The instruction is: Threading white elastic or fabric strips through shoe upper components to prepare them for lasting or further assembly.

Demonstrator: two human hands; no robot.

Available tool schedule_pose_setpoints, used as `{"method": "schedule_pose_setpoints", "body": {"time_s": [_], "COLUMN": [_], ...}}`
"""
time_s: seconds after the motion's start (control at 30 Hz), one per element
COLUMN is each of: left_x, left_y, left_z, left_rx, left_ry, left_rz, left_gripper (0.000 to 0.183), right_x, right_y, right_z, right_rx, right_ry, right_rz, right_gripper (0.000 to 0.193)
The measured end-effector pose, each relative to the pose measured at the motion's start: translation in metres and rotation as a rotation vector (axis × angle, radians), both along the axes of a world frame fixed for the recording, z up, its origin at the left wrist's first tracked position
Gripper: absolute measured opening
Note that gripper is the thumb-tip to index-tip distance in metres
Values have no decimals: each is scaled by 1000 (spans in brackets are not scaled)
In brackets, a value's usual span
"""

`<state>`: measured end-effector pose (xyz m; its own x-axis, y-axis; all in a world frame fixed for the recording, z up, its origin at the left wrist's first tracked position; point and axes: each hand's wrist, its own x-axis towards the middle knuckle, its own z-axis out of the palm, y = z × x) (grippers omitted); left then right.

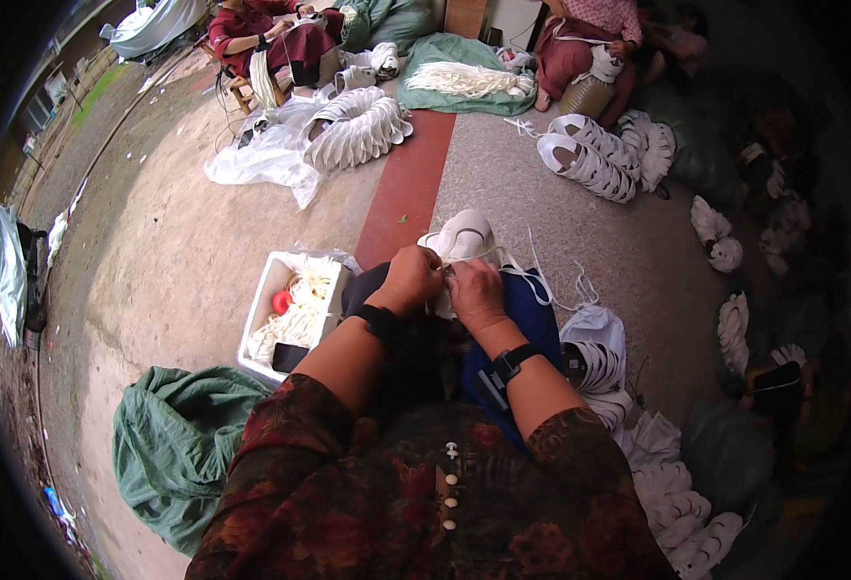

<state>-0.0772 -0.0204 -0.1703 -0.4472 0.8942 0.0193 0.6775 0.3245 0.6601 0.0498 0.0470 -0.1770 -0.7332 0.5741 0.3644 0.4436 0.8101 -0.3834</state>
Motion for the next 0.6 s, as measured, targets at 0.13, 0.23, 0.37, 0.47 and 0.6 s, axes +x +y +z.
{"method": "schedule_pose_setpoints", "body": {"time_s": [0.13,0.23,0.37,0.47,0.6], "left_x": [0,2,6,5,8], "left_y": [-5,-8,-9,-12,-13], "left_z": [-9,-9,1,0,5], "left_rx": [111,101,62,29,75], "left_ry": [-258,-294,-294,-290,-252], "left_rz": [67,55,52,62,66], "left_gripper": [15,15,15,14,13], "right_x": [0,1,2,9,70], "right_y": [-2,-1,4,5,60], "right_z": [0,-1,3,16,23], "right_rx": [36,46,90,140,24], "right_ry": [25,27,20,59,293], "right_rz": [32,32,125,170,-157], "right_gripper": [10,8,2,7,3]}}
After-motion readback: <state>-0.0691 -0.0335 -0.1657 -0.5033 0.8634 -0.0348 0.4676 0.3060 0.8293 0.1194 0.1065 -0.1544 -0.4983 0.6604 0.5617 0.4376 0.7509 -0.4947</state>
